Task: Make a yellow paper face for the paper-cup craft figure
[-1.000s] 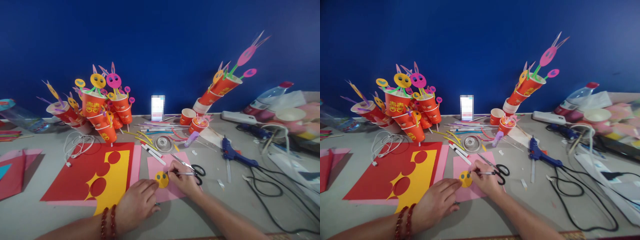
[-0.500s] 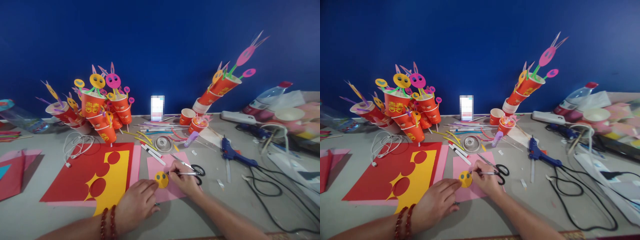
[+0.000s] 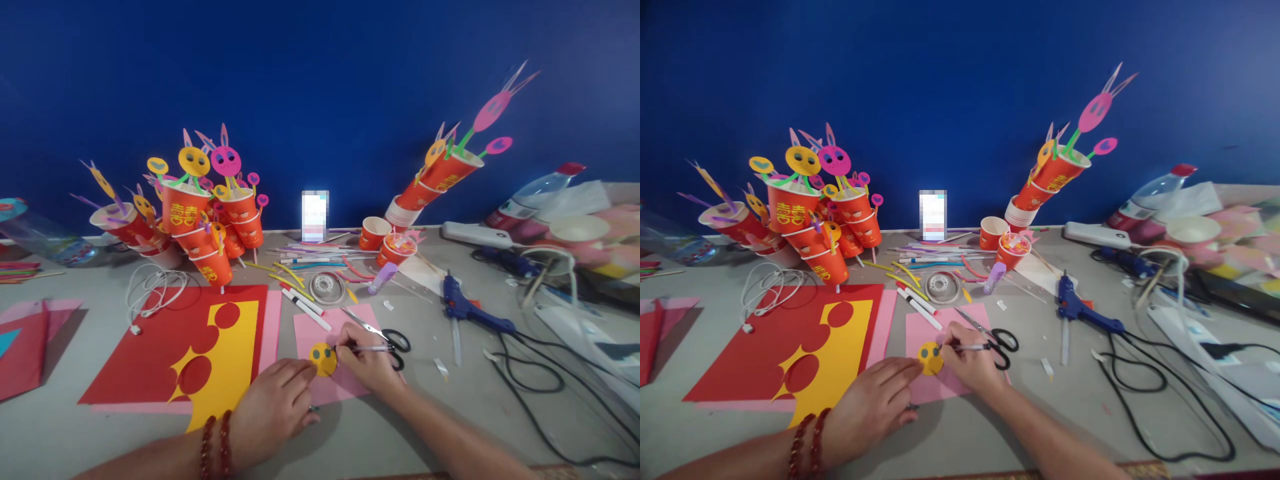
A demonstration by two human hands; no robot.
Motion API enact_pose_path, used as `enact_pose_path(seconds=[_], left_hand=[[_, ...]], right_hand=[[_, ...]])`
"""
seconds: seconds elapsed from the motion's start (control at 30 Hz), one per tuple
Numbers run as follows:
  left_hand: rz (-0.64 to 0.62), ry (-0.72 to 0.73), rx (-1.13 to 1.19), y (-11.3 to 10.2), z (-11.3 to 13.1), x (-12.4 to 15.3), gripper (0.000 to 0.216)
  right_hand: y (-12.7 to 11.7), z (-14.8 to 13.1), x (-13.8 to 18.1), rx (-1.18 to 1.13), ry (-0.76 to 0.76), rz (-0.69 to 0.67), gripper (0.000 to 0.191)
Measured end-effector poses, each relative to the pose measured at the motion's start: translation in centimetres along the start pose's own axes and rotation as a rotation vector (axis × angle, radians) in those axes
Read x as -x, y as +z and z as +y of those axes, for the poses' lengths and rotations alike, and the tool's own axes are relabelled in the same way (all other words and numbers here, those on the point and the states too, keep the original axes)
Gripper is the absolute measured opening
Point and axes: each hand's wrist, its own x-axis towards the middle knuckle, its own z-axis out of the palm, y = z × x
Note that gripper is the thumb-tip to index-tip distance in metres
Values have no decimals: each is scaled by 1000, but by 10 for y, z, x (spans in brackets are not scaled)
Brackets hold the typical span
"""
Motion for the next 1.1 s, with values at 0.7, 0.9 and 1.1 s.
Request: enact_pose_path(seconds=[0.7,0.9,1.1], left_hand=[[-7,-4,-3,0,0,1,29],[-11,-6,-8,-1,0,0,29],[-11,6,-27,0,0,1,30]], right_hand=[[0,-2,-1,33,5,34,15],[-2,-4,-1,25,4,31,16],[-2,-6,-2,21,2,12,16]])
